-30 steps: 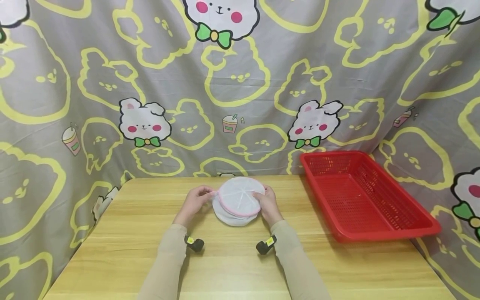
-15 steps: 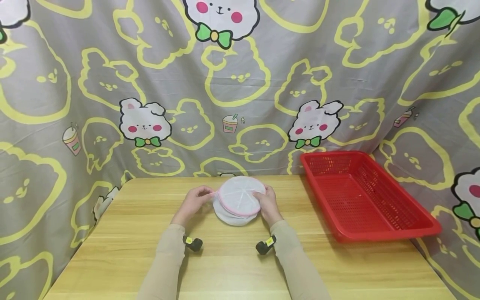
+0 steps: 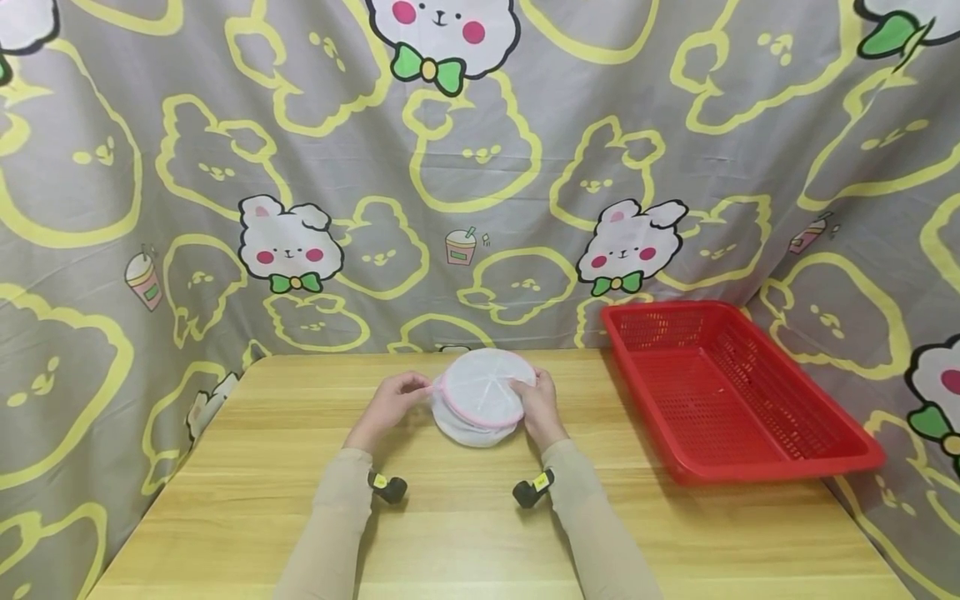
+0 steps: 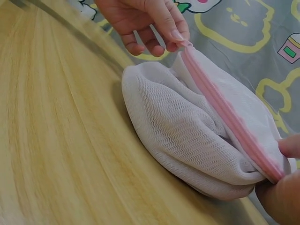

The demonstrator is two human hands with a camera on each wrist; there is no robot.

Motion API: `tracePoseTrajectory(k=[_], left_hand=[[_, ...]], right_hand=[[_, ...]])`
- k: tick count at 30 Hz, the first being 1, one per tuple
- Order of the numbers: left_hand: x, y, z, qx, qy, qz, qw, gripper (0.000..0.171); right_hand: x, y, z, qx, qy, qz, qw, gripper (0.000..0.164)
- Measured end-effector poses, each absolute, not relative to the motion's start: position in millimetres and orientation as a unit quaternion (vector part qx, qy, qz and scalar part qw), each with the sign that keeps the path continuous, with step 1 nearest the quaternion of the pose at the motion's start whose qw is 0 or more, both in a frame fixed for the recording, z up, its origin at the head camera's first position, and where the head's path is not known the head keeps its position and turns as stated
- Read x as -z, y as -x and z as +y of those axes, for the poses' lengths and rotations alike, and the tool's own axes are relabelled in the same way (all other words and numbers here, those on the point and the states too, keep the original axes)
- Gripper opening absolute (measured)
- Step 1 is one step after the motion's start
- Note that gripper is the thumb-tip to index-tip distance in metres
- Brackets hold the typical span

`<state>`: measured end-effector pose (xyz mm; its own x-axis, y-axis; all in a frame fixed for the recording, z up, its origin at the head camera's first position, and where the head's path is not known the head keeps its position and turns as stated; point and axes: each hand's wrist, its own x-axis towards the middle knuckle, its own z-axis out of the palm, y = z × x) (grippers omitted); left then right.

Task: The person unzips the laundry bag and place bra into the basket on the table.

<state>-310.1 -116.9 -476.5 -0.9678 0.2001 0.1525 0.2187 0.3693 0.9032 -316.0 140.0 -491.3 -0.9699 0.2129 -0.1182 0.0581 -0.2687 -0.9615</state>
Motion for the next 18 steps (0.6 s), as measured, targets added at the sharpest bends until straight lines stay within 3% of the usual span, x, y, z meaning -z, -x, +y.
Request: tracePoseTrajectory(k=[18], left_hand=[[479.0,311.5,-113.0,0.543,0.161,-0.824,-0.002,0.01]], right_hand=[[491.0,317.5,142.0,-0.793,0.127,-0.593,0.06,0.051]])
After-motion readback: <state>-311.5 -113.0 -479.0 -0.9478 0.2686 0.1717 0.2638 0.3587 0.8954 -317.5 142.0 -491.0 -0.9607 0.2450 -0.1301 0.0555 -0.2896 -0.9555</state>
